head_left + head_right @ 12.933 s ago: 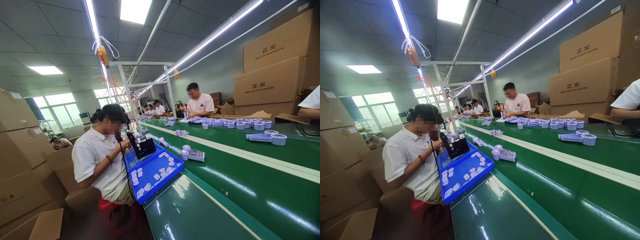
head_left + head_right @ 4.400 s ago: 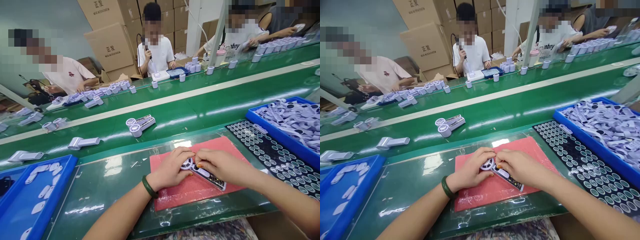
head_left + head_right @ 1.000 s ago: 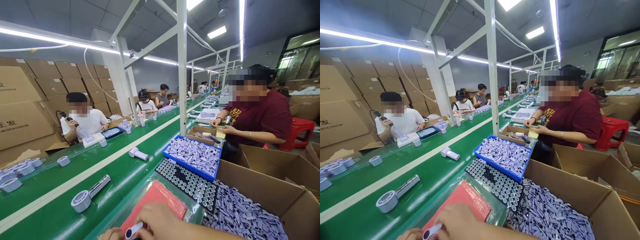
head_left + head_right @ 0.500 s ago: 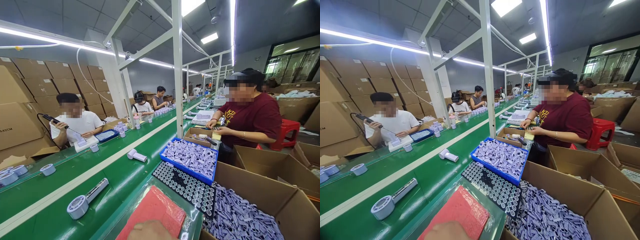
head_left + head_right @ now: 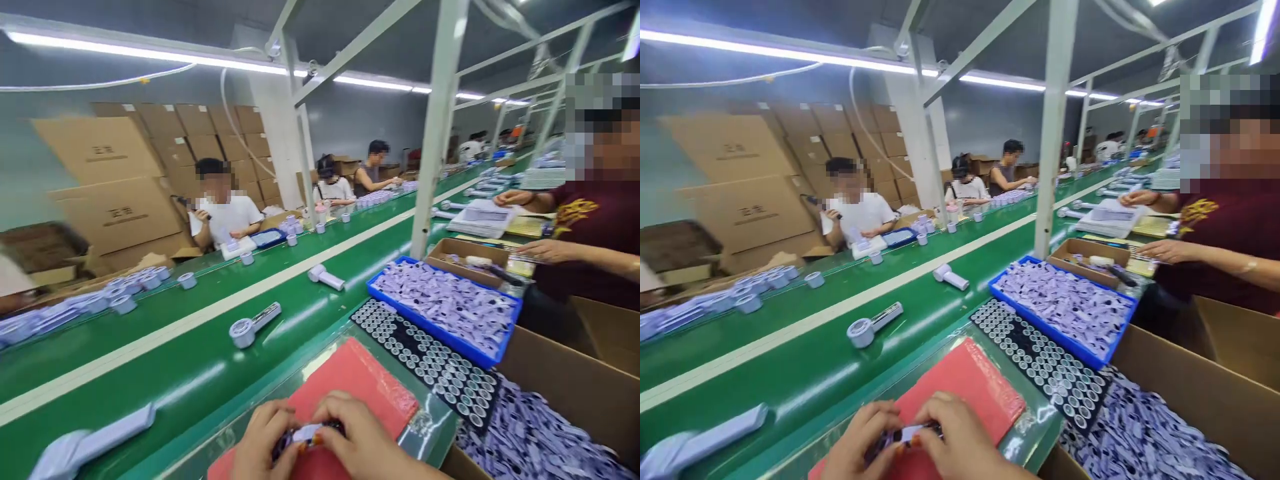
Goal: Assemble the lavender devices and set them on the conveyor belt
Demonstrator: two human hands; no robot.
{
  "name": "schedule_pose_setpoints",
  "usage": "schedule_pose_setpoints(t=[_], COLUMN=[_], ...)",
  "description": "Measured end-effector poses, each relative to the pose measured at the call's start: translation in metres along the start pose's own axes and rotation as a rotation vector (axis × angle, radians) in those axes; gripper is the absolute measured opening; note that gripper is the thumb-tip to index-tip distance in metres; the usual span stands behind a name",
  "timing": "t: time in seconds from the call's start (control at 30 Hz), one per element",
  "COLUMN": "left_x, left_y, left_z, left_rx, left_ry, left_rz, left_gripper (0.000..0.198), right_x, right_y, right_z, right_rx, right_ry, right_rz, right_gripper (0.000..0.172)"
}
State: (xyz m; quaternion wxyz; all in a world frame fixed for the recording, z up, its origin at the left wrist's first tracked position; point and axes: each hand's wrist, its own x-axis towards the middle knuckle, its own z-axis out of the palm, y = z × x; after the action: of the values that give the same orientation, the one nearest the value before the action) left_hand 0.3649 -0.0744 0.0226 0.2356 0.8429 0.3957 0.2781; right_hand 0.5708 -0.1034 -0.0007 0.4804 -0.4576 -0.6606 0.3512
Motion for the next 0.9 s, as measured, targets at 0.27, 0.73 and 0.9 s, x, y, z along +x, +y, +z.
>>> schedule_pose_setpoints(t=[0.27, 0.73, 0.9], left_x=[-0.006, -0.012, -0.033], left_y=[0.032, 0.042, 0.058], left_z=[0.000, -0.003, 0.001], left_rx=[0.004, 0.042, 0.048], left_ry=[-0.009, -0.035, -0.046], left_rz=[-0.125, -0.110, -0.069], left_gripper=[0.020, 0.026, 0.034], right_x=[-0.011, -0.026, -0.036], right_y=[0.010, 0.015, 0.005], right_z=[-0.004, -0.010, -0.014], right_rx=[0.034, 0.007, -0.064], right_ry=[-0.109, -0.204, -0.301], right_rz=[-0.038, 0.050, 0.005], right_gripper=[0.017, 0.026, 0.035])
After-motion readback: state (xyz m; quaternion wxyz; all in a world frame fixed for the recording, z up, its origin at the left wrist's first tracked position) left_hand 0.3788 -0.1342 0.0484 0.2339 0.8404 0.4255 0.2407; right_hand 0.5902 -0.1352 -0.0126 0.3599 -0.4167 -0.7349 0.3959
